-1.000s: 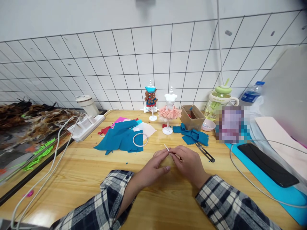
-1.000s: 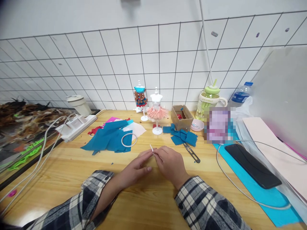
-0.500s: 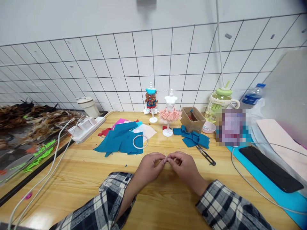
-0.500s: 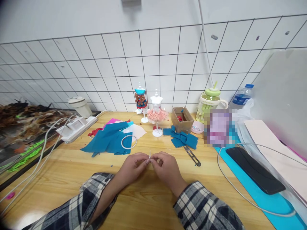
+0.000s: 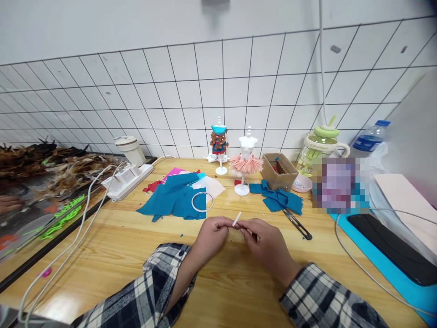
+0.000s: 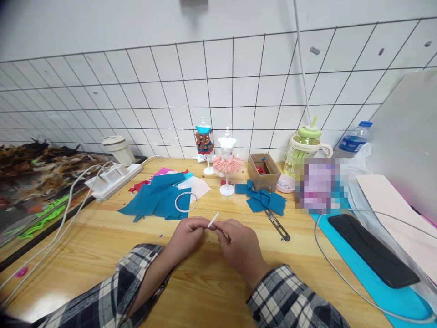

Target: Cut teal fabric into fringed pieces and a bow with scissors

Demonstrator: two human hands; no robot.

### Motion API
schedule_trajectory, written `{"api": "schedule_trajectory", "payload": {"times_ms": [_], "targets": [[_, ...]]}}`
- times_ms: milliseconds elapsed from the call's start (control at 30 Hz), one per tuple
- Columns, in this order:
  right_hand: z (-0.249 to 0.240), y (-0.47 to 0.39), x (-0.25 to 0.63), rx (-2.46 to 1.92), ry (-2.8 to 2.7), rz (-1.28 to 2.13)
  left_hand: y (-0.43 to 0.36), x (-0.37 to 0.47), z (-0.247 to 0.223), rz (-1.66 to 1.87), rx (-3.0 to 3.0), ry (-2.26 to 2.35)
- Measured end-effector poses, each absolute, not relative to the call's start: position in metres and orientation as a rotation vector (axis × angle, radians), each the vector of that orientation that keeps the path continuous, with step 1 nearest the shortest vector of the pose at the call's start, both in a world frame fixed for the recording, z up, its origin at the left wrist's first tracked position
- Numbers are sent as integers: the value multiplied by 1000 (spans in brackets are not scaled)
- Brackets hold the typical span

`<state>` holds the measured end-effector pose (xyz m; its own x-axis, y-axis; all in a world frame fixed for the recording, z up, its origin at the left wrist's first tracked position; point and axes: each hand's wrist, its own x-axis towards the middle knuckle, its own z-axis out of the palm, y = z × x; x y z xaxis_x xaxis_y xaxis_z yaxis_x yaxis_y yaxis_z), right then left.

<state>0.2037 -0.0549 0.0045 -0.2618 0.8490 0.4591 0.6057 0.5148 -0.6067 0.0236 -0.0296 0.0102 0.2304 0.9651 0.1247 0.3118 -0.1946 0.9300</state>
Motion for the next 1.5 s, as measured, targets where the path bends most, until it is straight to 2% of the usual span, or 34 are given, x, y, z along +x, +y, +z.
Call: {"api": "schedule_trajectory", "payload": {"times_ms": [333,1000,1500], "targets": [[8,-53,205,-1213,-1957,332,-35,27,15,859,1890,1141],[10,-55,204,-1198,-2009,340,-39,30,23,796,1828,1264],[8,-57,202,-1220,-1982,213,-37,30,16,766,1862,1208]]}}
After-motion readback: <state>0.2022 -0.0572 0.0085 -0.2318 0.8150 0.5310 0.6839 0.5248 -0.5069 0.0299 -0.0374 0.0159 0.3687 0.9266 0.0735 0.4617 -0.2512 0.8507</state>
